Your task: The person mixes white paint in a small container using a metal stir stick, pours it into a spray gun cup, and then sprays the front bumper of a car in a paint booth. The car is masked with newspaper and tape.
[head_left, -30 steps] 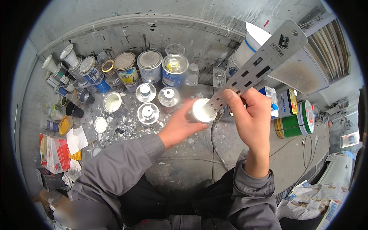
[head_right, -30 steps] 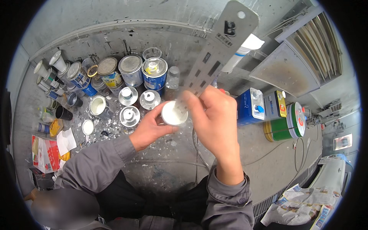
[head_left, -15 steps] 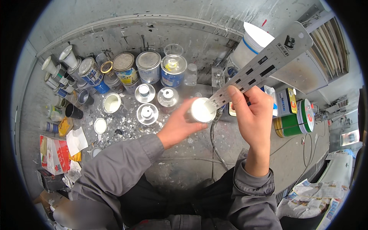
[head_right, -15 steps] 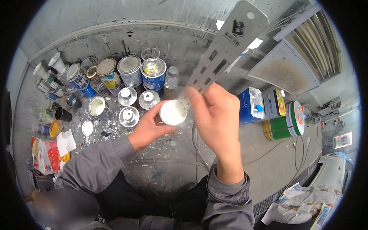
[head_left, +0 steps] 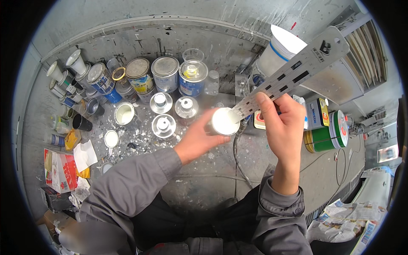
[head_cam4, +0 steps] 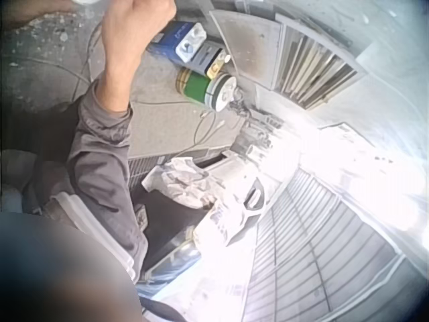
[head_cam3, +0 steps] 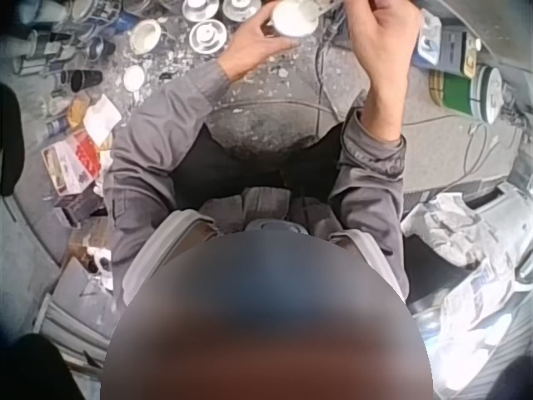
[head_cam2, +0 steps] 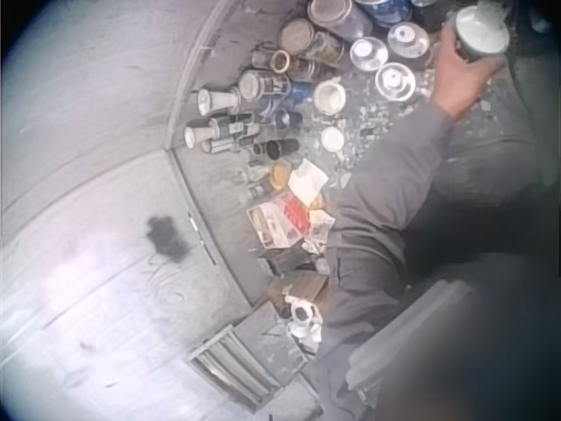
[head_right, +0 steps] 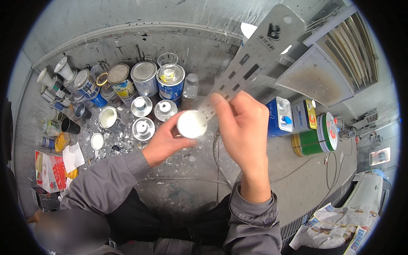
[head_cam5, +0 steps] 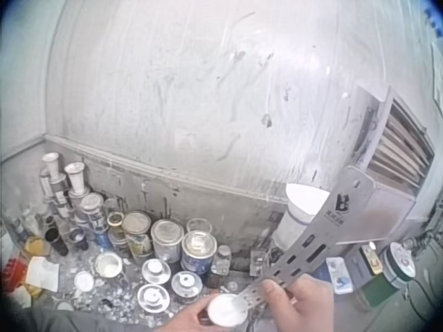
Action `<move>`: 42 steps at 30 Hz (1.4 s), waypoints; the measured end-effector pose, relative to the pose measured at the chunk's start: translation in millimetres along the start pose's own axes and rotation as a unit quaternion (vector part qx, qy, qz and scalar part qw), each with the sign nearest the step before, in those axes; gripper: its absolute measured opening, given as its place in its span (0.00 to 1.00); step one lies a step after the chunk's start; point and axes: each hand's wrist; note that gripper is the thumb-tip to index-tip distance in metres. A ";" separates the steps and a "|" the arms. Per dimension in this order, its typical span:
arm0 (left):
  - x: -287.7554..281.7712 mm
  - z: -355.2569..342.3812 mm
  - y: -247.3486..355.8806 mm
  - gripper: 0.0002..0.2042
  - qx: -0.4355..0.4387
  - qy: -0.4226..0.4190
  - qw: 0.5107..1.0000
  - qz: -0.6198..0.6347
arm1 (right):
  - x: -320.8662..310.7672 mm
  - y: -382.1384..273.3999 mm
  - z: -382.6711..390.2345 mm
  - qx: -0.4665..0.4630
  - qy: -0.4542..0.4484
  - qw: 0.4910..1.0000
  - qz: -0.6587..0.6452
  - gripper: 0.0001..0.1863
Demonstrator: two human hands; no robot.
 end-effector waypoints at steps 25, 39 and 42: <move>-1.5 -0.7 1.2 0.41 -0.024 0.001 1.000 0.011 | 12.3 -11.4 5.1 -0.003 -0.040 0.997 -0.060 0.14; -0.2 0.8 9.3 0.41 -0.001 0.019 1.000 0.005 | 10.1 1.0 5.8 0.012 -0.015 0.999 -0.039 0.12; -0.8 0.1 8.9 0.40 0.002 0.022 1.000 0.001 | 15.0 2.5 6.6 0.033 -0.025 0.998 -0.044 0.13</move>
Point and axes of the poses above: each hand's wrist, its own z-axis away from the middle knuckle, its own x-axis out of the palm, y = z × x, and after that the axes turned 5 degrees about -z, right-handed
